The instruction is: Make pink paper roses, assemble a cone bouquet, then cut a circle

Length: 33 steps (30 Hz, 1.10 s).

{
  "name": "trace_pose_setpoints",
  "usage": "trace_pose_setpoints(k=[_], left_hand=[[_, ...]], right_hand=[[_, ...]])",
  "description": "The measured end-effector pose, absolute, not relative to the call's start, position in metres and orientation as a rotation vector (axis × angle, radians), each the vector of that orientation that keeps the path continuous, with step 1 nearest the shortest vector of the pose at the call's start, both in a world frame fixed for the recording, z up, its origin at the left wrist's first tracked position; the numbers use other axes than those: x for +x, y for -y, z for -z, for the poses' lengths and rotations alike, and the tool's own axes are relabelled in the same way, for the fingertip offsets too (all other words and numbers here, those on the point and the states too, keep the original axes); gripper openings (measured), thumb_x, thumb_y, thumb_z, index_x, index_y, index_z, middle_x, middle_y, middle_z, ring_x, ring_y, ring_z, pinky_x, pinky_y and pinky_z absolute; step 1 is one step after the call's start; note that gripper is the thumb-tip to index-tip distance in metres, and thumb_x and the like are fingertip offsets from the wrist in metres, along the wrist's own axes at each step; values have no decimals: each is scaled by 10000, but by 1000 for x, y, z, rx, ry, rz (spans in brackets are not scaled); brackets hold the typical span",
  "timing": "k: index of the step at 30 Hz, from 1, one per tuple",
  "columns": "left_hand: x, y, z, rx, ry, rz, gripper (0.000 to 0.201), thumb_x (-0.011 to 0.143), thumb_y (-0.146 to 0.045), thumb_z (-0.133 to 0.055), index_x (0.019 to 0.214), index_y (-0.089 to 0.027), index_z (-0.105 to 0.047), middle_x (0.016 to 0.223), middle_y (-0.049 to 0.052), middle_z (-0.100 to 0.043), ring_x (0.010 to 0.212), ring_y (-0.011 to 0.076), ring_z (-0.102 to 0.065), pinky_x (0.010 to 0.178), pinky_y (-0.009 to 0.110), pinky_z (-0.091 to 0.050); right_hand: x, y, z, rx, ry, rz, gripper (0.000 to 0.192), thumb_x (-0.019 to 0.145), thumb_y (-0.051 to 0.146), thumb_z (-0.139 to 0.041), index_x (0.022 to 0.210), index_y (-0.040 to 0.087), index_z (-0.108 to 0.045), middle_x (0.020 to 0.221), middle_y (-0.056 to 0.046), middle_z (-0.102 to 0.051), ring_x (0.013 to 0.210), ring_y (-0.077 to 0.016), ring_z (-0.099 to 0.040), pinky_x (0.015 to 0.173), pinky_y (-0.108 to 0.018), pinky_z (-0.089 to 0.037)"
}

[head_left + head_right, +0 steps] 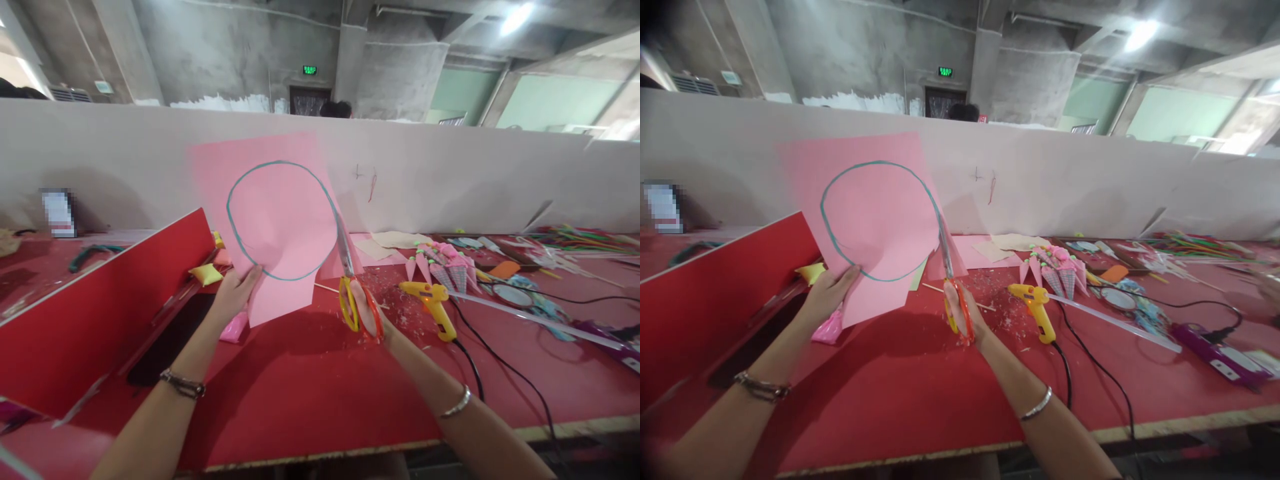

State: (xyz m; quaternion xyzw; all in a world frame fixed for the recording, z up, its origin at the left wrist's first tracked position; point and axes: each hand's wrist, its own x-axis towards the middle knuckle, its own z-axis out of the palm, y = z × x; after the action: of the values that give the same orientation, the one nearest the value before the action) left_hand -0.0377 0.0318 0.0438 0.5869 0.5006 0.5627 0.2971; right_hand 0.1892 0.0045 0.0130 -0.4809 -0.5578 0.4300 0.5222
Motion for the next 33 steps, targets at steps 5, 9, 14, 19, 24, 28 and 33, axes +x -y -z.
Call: trace_pose_setpoints(k=[5, 9, 14, 19, 24, 28, 33], left_hand=[[-40, -34, -43, 1530, -1323, -1503, 332, 611, -445, -566, 741, -149, -639, 880, 90, -684, 972, 264, -571, 892, 316, -423], [-41, -34, -42, 1539, -1328, -1491, 362, 607, -474, -566, 737, -145, -639, 878, 95, -686, 965, 268, -574, 881, 315, -433], [-42, -36, -42, 1621, -1321, -1467, 432, 601, -536, -537, 728, -136, -638, 878, 106, -687, 955, 279, -579, 883, 333, -432], [-45, -37, -42, 1694, -1364, -1436, 495, 596, -567, -514, 786, -128, -640, 855, 100, -692, 919, 278, -596, 842, 344, -458], [-44, -33, -47, 1698, -1346, -1398, 461, 562, -576, -536, 661, -138, -641, 804, 103, -695, 907, 288, -598, 828, 337, -467], [-47, -36, -45, 1561, -1326, -1473, 482, 512, -582, -592, 690, -138, -654, 771, 87, -698, 902, 291, -598, 829, 342, -468], [-50, -45, -34, 1357, -1206, -1551, 569, 490, -588, -641, 812, -120, -661, 798, 73, -695, 917, 268, -594, 859, 350, -451]], right_hand=[[190, -6, -14, -1182, 1315, -975, 540, 614, 732, -417, 574, 195, -378, 486, 65, -318, 411, -61, -305, 373, -198, -245], [186, -5, -13, -1183, 1296, -998, 548, 640, 739, -358, 558, 197, -348, 463, 73, -265, 386, -51, -260, 357, -196, -203], [185, -1, -14, -1179, 1279, -969, 522, 651, 708, -400, 559, 198, -343, 440, 76, -283, 370, -47, -270, 339, -189, -203], [184, -3, -18, -1113, 1201, -1089, 571, 560, 759, -437, 573, 190, -390, 411, 82, -324, 350, -40, -297, 329, -172, -236], [190, -11, -17, -1079, 1170, -1166, 558, 548, 758, -448, 574, 203, -393, 378, 85, -324, 312, -47, -293, 288, -177, -238], [199, -15, -13, -1064, 1297, -1171, 502, 633, 705, -439, 592, 209, -376, 385, 92, -290, 292, -45, -252, 276, -183, -195], [203, -14, -10, -1008, 1384, -1000, 481, 671, 679, -433, 629, 202, -392, 448, 73, -324, 367, -57, -287, 332, -200, -231]])
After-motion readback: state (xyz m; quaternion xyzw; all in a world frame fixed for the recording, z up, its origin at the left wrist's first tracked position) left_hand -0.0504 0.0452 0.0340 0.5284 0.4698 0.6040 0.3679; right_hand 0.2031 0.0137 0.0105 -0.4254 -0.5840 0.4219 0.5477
